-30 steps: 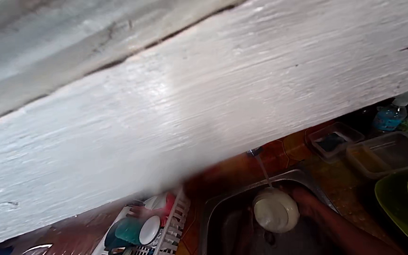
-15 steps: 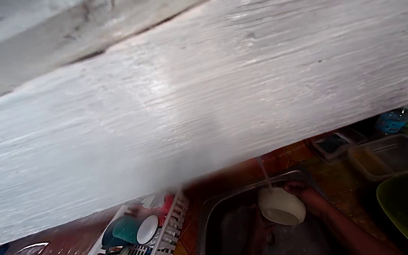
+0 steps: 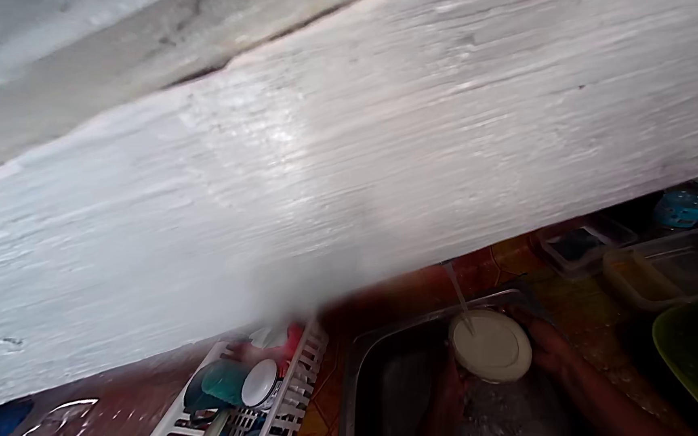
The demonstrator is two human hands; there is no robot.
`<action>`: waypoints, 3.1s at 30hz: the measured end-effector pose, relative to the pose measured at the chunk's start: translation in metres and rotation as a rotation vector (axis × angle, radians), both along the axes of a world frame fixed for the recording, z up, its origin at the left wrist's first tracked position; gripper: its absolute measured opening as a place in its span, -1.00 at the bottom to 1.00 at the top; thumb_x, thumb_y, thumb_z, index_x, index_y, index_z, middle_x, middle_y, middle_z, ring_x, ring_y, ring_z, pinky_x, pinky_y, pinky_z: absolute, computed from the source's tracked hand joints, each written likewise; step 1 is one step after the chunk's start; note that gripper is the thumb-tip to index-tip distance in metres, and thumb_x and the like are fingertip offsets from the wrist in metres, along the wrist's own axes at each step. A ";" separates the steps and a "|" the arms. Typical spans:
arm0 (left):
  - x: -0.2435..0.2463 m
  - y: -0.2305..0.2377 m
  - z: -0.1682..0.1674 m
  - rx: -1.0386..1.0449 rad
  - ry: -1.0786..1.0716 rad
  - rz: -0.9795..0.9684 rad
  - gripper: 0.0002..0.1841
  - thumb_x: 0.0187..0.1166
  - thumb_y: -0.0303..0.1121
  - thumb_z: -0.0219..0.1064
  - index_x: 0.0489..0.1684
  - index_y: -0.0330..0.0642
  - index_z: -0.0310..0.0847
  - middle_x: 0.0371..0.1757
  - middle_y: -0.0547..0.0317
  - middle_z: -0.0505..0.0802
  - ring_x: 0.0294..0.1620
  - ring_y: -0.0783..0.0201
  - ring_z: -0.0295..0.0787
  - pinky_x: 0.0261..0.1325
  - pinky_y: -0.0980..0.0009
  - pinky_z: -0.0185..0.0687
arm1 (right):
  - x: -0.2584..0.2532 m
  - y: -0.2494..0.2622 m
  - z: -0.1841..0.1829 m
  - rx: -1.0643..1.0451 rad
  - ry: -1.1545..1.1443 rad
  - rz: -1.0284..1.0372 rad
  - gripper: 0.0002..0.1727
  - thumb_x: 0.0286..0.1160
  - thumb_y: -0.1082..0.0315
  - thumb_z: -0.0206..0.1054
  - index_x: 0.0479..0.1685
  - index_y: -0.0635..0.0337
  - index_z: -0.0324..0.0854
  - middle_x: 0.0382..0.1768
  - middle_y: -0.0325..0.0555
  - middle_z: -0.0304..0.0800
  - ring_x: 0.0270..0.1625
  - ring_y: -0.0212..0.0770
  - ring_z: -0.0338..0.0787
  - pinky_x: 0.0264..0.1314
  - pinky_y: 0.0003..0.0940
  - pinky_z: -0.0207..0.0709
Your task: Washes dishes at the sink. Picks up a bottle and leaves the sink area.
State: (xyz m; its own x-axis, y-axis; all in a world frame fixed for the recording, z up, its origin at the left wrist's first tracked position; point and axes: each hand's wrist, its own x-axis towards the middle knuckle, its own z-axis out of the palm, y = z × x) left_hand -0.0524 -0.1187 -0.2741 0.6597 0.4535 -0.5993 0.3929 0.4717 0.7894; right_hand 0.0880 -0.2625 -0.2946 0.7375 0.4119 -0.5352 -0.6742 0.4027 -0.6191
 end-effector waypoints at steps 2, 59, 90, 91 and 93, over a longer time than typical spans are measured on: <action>0.000 -0.004 0.003 -0.011 0.011 -0.022 -0.34 0.91 0.06 -0.28 0.77 -0.28 0.08 0.49 -0.36 0.57 0.23 -0.09 0.73 0.23 0.06 0.67 | -0.001 -0.006 0.000 -0.022 -0.059 0.024 -0.64 0.84 0.17 0.11 0.22 0.27 0.63 -0.01 0.01 0.87 0.03 -0.16 0.87 0.11 -0.18 0.75; -0.043 0.017 -0.019 0.242 -0.455 -0.050 -0.43 0.32 -0.44 0.10 0.42 -0.41 0.34 0.70 -0.19 0.38 0.66 0.11 0.35 0.54 0.14 0.44 | -0.042 -0.005 -0.002 -0.240 -0.069 0.374 -0.63 0.84 0.27 0.09 0.54 0.01 0.46 0.10 0.15 0.75 -0.08 0.03 0.83 -0.25 -0.04 0.73; -0.028 -0.001 0.033 0.948 -0.035 -0.271 -0.35 0.48 -0.65 0.29 0.67 -0.45 0.30 0.55 -0.35 0.60 0.57 -0.08 0.57 0.66 0.08 0.42 | -0.033 -0.001 -0.025 -0.182 -0.572 0.207 -0.52 0.82 0.45 -0.03 0.66 0.14 0.43 0.53 -0.07 0.62 0.42 -0.33 0.69 0.47 -0.35 0.58; -0.029 -0.002 0.037 0.978 -0.047 -0.279 -0.32 0.42 -0.65 0.33 0.67 -0.44 0.31 0.55 -0.35 0.59 0.57 -0.10 0.56 0.65 0.07 0.42 | -0.036 0.004 -0.022 -0.183 -0.462 0.199 -0.54 0.84 0.41 -0.01 0.66 0.13 0.41 0.45 -0.03 0.67 0.32 -0.28 0.75 0.36 -0.28 0.65; -0.031 -0.002 0.044 1.025 -0.039 -0.308 -0.29 0.42 -0.58 0.40 0.68 -0.41 0.30 0.56 -0.34 0.58 0.57 -0.09 0.57 0.63 0.08 0.45 | -0.038 0.016 -0.019 -0.251 -0.290 0.197 -0.57 0.85 0.30 0.09 0.60 0.18 0.41 0.25 0.07 0.73 0.11 -0.18 0.79 0.14 -0.18 0.69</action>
